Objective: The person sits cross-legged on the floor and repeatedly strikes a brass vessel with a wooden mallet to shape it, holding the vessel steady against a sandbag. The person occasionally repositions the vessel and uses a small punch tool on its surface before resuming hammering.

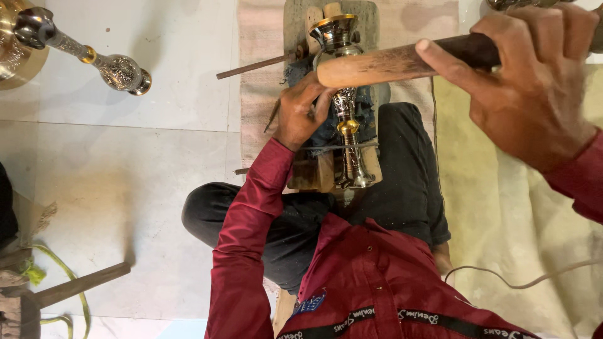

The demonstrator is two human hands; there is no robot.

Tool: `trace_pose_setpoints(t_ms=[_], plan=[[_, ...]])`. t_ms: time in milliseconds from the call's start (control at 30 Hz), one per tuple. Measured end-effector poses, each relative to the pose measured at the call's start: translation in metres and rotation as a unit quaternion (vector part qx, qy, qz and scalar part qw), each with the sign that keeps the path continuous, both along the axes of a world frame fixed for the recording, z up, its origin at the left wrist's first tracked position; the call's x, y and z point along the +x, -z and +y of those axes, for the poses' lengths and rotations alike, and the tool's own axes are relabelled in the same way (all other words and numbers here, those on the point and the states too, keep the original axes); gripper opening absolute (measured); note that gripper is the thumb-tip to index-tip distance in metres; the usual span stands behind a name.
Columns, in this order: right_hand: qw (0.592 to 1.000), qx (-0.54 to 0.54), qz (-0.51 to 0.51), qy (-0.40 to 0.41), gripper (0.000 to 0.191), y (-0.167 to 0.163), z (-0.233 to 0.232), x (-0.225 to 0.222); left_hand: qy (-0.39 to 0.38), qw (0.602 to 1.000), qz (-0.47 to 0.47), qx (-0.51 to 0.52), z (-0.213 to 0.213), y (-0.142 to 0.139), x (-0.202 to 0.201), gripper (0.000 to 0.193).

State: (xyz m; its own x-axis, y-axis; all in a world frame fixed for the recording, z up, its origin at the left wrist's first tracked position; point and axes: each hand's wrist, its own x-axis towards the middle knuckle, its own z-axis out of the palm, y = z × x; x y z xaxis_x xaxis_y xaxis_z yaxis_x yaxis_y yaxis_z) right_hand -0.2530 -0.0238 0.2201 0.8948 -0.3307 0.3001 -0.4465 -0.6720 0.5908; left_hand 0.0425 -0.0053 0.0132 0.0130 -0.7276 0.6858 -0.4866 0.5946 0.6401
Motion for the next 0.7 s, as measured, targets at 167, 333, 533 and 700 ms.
trace_pose_setpoints(t_ms=[167, 333, 533, 700], plan=[[0.996, 0.077, -0.043, 0.003, 0.058, 0.004, 0.001, 0.003, 0.012, 1.000, 0.013, 0.019, -0.002, 0.001, 0.001, 0.030], [0.982, 0.166, -0.090, 0.003, 0.057, 0.013, -0.006, -0.001, 0.020, 0.999, -0.005, 0.026, -0.002, -0.001, 0.004, 0.030], [0.980, 0.172, -0.097, 0.017, 0.051, 0.021, -0.007, -0.008, 0.034, 0.999, -0.014, 0.014, -0.003, -0.003, 0.005, 0.031], [0.982, 0.162, -0.099, 0.005, 0.051, 0.025, -0.007, -0.010, 0.051, 0.998, -0.012, 0.020, -0.001, -0.008, 0.009, 0.033]])
